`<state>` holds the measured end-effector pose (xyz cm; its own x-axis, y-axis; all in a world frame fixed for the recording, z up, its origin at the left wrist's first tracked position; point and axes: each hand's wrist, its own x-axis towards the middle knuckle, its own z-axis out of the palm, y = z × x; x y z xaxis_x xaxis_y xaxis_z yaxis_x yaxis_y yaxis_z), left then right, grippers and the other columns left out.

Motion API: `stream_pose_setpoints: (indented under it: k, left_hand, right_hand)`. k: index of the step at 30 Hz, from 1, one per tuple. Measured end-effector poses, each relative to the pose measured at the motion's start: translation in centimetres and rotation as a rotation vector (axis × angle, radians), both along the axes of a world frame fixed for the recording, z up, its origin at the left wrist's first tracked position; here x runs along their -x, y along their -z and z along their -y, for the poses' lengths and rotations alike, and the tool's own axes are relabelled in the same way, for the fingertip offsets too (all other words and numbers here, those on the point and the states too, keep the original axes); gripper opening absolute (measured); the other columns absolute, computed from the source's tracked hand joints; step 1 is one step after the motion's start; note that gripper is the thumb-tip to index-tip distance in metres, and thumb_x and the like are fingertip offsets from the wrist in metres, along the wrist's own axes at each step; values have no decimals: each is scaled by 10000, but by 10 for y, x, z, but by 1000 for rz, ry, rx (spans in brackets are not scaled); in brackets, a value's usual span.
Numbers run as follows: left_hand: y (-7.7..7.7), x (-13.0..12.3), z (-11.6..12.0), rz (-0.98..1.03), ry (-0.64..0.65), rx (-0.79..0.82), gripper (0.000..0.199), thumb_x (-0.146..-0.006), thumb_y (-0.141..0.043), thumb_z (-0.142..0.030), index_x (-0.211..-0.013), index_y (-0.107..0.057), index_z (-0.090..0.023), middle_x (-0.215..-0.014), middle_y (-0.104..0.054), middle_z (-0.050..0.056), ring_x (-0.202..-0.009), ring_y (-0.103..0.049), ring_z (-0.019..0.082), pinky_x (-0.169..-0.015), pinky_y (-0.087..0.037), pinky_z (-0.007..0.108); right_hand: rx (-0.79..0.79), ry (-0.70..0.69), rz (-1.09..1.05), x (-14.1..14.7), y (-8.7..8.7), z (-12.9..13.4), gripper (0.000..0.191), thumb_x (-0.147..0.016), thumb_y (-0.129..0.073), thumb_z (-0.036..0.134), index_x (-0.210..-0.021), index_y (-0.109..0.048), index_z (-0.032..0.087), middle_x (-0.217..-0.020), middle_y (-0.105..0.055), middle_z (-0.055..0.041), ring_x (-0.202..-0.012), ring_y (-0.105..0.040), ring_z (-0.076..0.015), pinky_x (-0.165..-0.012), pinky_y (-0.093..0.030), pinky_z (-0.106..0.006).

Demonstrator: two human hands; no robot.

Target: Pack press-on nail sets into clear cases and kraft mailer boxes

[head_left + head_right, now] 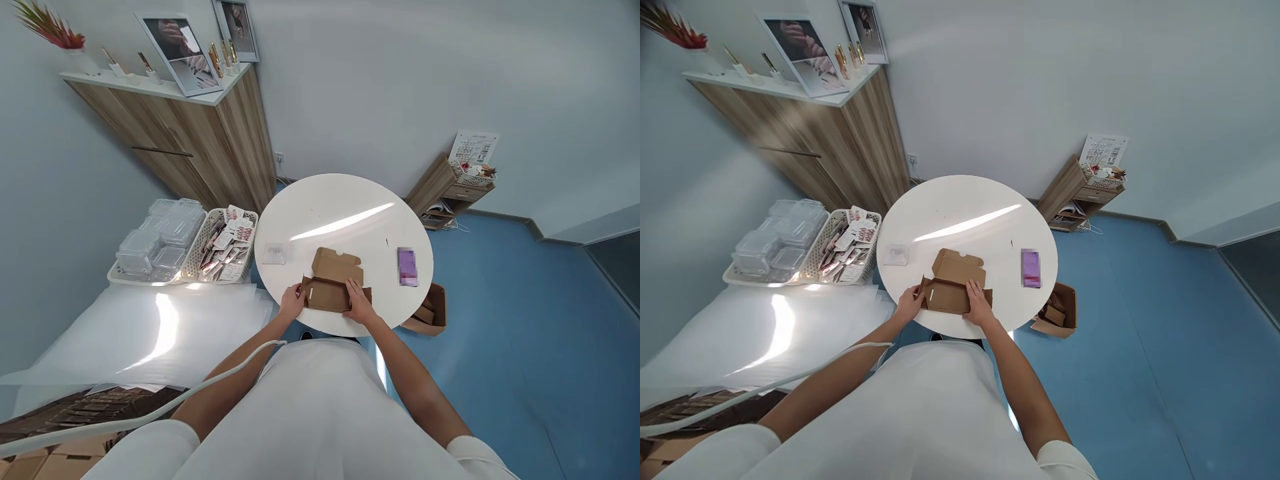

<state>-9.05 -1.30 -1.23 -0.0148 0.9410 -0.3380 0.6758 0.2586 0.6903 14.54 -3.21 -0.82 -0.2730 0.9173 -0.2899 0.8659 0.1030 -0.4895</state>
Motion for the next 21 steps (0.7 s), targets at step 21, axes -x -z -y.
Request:
stream_pose_setpoints:
  k: [21]
  left_hand:
    - [-12, -2, 9, -346, 286, 135, 260, -824, -320, -268, -994, -473, -144, -907, -625, 142, -846, -592, 265, -630, -425, 336]
  right_hand:
    - [27, -174, 125, 10, -10, 4, 1215, -482, -718, 507, -1377, 25, 158, -1453, 6, -117, -1322, 52, -294, -1036, -177, -436]
